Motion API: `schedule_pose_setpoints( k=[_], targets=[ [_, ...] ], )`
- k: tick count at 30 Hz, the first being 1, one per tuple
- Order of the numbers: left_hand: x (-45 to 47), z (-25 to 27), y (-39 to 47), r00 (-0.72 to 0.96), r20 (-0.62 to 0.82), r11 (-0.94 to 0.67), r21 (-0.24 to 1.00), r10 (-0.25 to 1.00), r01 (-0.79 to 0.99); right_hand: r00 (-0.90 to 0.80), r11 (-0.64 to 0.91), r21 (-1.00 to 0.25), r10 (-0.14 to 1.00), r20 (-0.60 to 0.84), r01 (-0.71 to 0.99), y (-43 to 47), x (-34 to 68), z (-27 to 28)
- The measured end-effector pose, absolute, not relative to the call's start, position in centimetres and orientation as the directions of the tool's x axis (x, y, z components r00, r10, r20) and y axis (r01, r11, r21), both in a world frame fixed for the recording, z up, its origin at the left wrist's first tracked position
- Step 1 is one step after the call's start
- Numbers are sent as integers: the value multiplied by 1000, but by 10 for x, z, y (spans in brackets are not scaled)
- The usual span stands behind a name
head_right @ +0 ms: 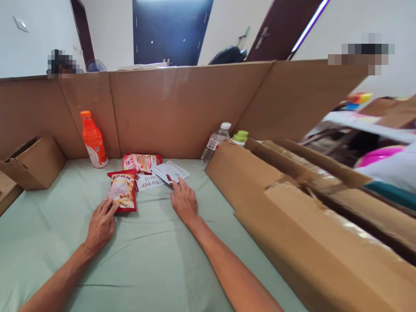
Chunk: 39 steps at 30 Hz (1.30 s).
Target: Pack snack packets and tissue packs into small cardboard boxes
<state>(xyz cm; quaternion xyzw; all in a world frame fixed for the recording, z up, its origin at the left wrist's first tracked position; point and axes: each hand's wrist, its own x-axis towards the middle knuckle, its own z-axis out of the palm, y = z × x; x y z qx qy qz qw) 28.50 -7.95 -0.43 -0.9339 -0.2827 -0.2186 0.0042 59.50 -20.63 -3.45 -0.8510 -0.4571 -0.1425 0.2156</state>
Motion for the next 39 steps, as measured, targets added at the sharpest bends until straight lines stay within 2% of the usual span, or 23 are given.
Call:
schedule_pose_setpoints(
  k=[6,12,15,20,23,26,27,31,36,39],
  targets=[
    [286,-7,-79,719,424,-828,174,551,532,606,-552,-261,658,447,792,-147,619,-34],
    [284,-11,-81,718,412,-826,236,562,511,634,-528,-358,571,521,770,-148,628,-35],
    [284,-12,-80,722,406,-828,267,560,492,555,-418,-365,600,577,832,-151,612,-34],
    [283,-11,-79,746,382,-836,307,545,454,276,-115,-295,760,589,948,-140,562,-36],
    [283,-9,-82,757,354,-832,312,549,458,259,-67,-315,738,623,947,-143,553,-34],
    [282,-6,-87,763,322,-825,302,560,478,361,-133,-368,651,668,920,-152,565,-33],
    [282,-5,-89,763,314,-822,297,565,486,414,-217,-360,614,672,907,-153,570,-35],
    [283,-3,-97,748,313,-810,276,585,518,493,-398,-291,682,540,870,-144,585,-49],
    [275,12,-84,672,373,-766,243,640,595,479,-400,-264,717,506,878,-137,587,-56],
    [262,46,-47,548,438,-674,212,713,707,479,-404,-258,716,508,878,-138,589,-57]
  ],
)
